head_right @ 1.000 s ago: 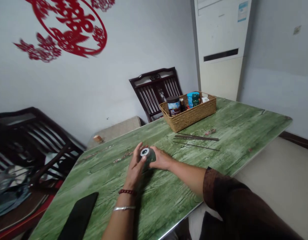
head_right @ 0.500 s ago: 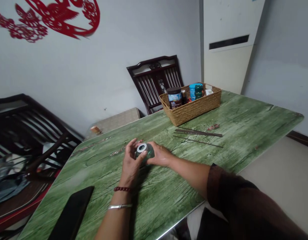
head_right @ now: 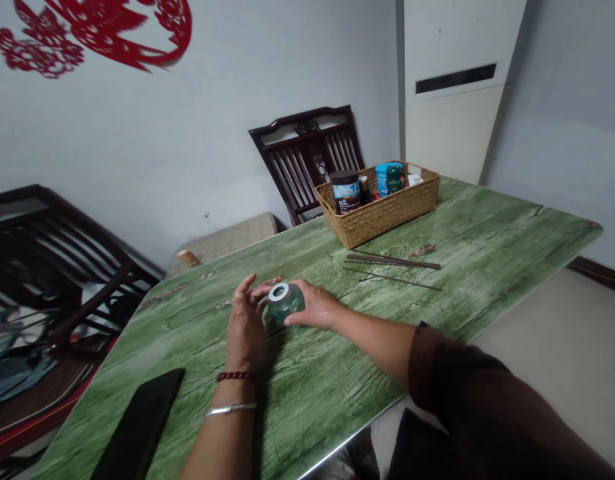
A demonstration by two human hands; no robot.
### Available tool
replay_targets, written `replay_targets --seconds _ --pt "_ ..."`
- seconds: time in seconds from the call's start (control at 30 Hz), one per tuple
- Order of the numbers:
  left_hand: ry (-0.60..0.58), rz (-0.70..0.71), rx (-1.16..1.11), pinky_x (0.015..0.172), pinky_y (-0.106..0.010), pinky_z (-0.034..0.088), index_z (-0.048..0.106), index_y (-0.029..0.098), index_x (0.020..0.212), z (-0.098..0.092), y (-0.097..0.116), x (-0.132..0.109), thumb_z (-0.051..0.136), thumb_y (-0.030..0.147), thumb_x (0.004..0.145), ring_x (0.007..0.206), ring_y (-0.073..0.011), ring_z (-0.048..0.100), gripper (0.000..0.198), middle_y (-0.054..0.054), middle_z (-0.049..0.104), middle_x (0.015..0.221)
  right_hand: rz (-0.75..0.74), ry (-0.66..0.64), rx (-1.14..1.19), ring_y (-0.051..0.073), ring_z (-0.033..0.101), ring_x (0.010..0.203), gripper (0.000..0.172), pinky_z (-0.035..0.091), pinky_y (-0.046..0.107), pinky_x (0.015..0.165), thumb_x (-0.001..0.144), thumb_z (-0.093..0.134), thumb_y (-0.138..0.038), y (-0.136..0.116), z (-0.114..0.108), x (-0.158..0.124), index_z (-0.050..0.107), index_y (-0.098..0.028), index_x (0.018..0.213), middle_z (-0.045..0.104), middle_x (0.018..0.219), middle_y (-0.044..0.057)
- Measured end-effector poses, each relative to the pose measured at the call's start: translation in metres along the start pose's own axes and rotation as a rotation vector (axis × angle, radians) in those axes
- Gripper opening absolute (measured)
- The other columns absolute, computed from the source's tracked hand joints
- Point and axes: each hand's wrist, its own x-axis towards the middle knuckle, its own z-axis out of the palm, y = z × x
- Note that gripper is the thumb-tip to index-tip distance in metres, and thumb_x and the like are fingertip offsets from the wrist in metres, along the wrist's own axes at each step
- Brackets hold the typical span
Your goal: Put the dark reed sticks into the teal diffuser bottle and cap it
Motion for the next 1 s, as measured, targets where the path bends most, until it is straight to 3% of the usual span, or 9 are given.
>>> replay_targets --seconds 0.13,0.23,0.33,0.47,0.57,0.67,0.77,0.87,1.0 --pt "0.051 0.008 -0.031 0.102 -0.034 0.044 0.052 0.034 0.135 -0.004 -0.003 0.002 0.044 0.071 0.091 0.123 -0.0207 0.058 0.059 -0.006 0.065 0.12 0.005 0.012 -0.006 0.027 0.064 0.11 0.081 0.048 0.038 0.091 0.063 0.087 -0.033 0.001 0.0 0.0 0.05 -0.024 0.134 0.068 0.119 0.006" --pt "-0.07 0.002 -0.048 0.107 -0.037 0.041 0.042 0.033 0.147 -0.001 -0.005 -0.001 0.04 0.073 0.091 0.13 -0.0217 0.054 0.068 -0.009 0.06 0.136 0.006 0.014 -0.006 0.027 0.064 0.11 0.081 0.047 0.038 0.091 0.063 0.087 -0.032 0.001 0.001 0.001 0.05 -0.023 0.134 0.067 0.119 0.006" --pt "-0.142 0.008 -0.066 0.11 -0.038 0.039 0.043 0.03 0.147 0.001 -0.005 -0.002 0.041 0.071 0.092 0.127 -0.022 0.057 0.069 -0.009 0.067 0.123 -0.01 0.02 0.014 0.027 0.064 0.111 0.08 0.047 0.037 0.091 0.063 0.087 -0.032 0.001 0.001 0.0 0.05 -0.024 0.133 0.067 0.119 0.006" --pt "-0.023 0.028 -0.095 0.104 -0.037 0.044 0.051 0.032 0.137 -0.003 -0.005 0.002 0.046 0.067 0.092 0.124 -0.0226 0.059 0.057 -0.005 0.067 0.112 -0.013 0.017 0.028 0.027 0.064 0.111 0.08 0.047 0.037 0.09 0.063 0.087 -0.033 0.0 0.001 0.0 0.05 -0.023 0.133 0.067 0.119 0.006" --pt "-0.001 0.048 -0.081 0.106 -0.039 0.043 0.048 0.033 0.14 -0.007 -0.008 0.003 0.054 0.065 0.089 0.128 -0.0242 0.057 0.061 -0.008 0.062 0.128 -0.002 0.008 0.003 0.028 0.064 0.112 0.081 0.048 0.037 0.09 0.063 0.087 -0.035 0.0 0.0 0.0 0.049 -0.021 0.134 0.067 0.12 0.008" --pt "-0.123 0.07 -0.038 0.111 -0.043 0.038 0.038 0.033 0.149 -0.006 -0.01 0.002 0.07 0.056 0.082 0.136 -0.027 0.05 0.078 -0.012 0.053 0.145 0.012 -0.003 -0.017 0.029 0.064 0.111 0.082 0.048 0.037 0.089 0.064 0.086 -0.036 -0.001 0.0 0.0 0.049 -0.021 0.135 0.067 0.12 0.008" --pt "-0.239 0.051 0.044 0.114 -0.044 0.035 0.035 0.03 0.151 -0.002 -0.01 -0.001 0.081 0.043 0.075 0.138 -0.0275 0.048 0.089 -0.013 0.057 0.141 0.008 -0.001 -0.023 0.028 0.065 0.107 0.081 0.049 0.036 0.087 0.065 0.085 -0.035 0.0 0.0 0.001 0.049 -0.021 0.135 0.068 0.118 0.008" --pt "-0.193 0.048 0.072 0.112 -0.043 0.038 0.043 0.028 0.142 0.003 -0.007 0.0 0.083 0.036 0.073 0.132 -0.026 0.054 0.08 -0.011 0.066 0.129 -0.003 0.004 -0.038 0.027 0.065 0.107 0.08 0.049 0.036 0.087 0.065 0.085 -0.035 0.001 0.001 0.001 0.049 -0.02 0.135 0.068 0.118 0.008" --pt "-0.01 0.084 0.008 0.099 -0.038 0.048 0.052 0.024 0.118 -0.002 -0.003 0.009 0.088 0.035 0.063 0.108 -0.0224 0.067 0.066 -0.006 0.071 0.109 0.011 -0.007 -0.052 0.028 0.065 0.108 0.083 0.049 0.037 0.088 0.065 0.085 -0.038 0.0 0.0 0.0 0.047 -0.02 0.137 0.068 0.119 0.008"
